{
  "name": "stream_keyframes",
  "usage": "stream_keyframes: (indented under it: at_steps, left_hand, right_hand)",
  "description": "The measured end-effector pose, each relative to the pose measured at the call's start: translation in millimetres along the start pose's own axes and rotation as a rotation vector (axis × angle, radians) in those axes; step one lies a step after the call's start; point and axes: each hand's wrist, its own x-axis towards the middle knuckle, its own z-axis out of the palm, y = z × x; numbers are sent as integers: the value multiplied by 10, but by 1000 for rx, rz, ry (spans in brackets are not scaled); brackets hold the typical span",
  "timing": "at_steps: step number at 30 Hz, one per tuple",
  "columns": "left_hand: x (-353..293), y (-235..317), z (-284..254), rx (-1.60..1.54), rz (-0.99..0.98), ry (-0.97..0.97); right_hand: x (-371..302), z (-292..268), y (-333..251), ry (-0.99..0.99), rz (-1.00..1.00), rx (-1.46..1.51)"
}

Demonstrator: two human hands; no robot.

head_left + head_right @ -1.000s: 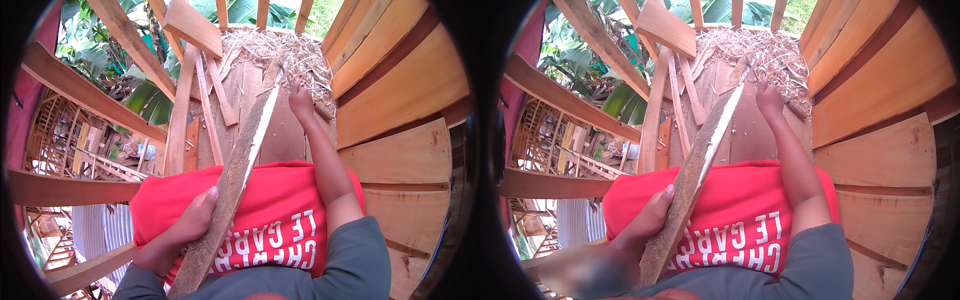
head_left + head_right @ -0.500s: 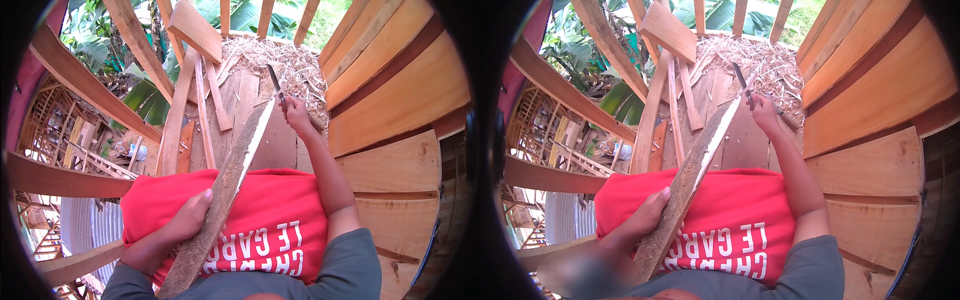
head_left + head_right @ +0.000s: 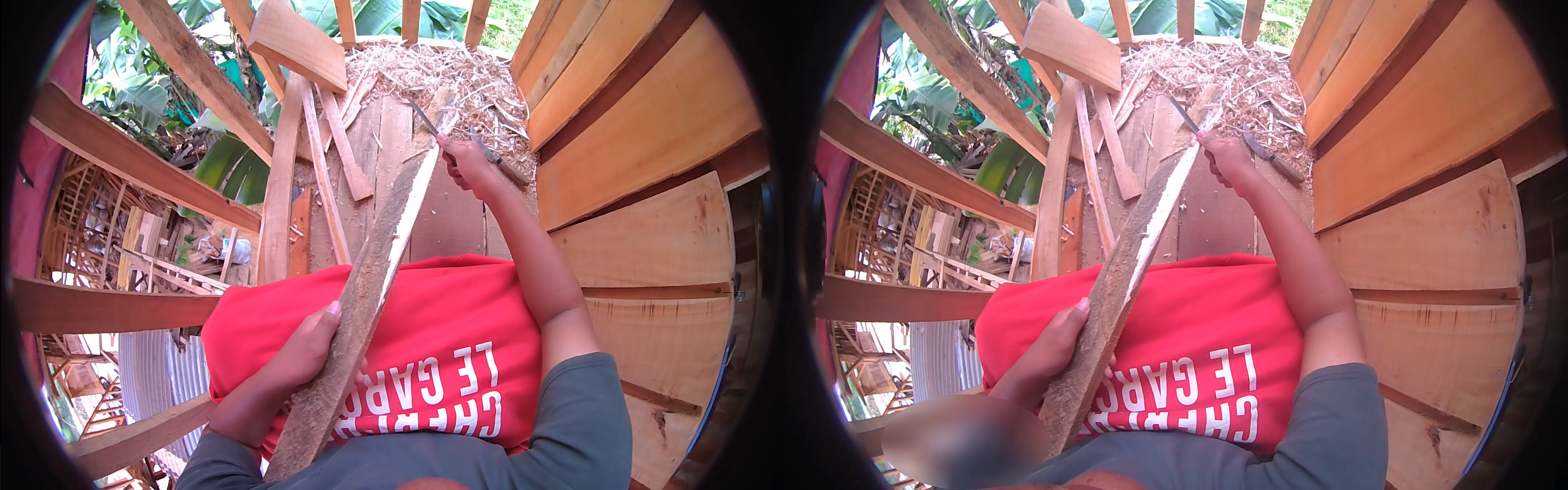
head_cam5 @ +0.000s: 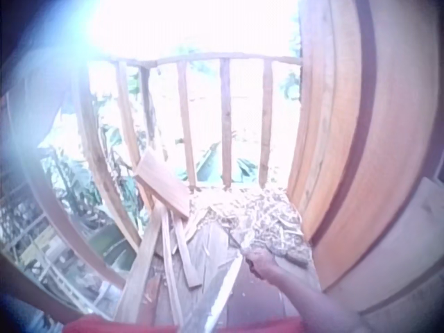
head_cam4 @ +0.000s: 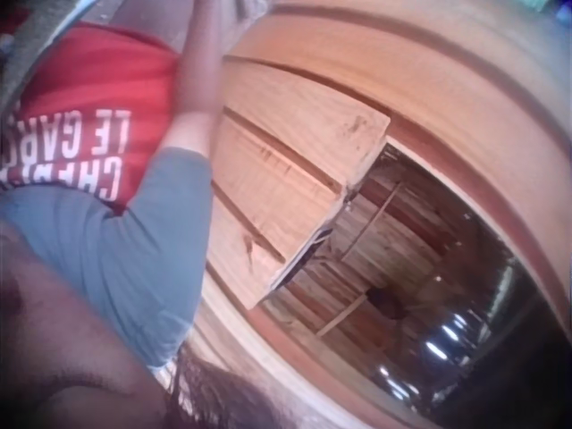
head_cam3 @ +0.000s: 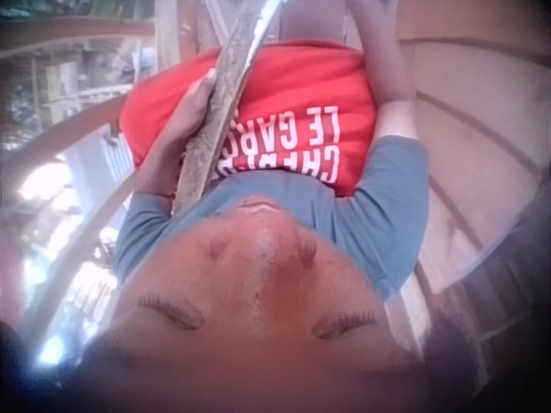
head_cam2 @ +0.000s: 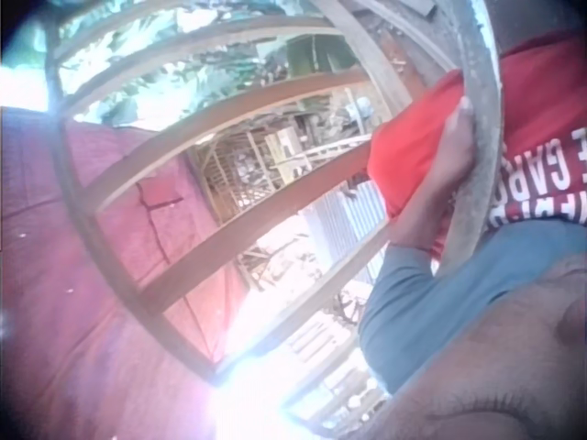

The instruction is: The person sits on the ground holding a long wooden plank against their lap. They use a knife to shave thin strips of wood from the plank's surface, repeatedly scraping along the grain to create a pile of wood shavings on the floor.

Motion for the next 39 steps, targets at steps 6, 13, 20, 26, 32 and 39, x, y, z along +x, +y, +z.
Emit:
stream_keyframes:
  at_steps: [6, 13, 20, 26, 32, 39]
  left_hand:
    - [-7, 14, 14, 55, 28, -28]
    - [-91, 55, 106, 38, 21, -49]
    - [-132, 95, 139, 60, 16, -52]
    - [-109, 71, 139, 64, 14, -38]
    - [-103, 101, 110, 79, 19, 11]
    - [-40, 47, 59, 48, 65, 19]
  right_hand:
    - [-96, -132, -77, -255, 210, 464]
    - [-234, -253, -216, 172, -79, -18]
    - [-182, -61, -59, 478, -416, -745]
    - [-71, -190, -80, 147, 51, -93]
    - [-170, -292, -139, -166, 147, 500]
    - [-155, -546, -121, 874, -1039, -14]
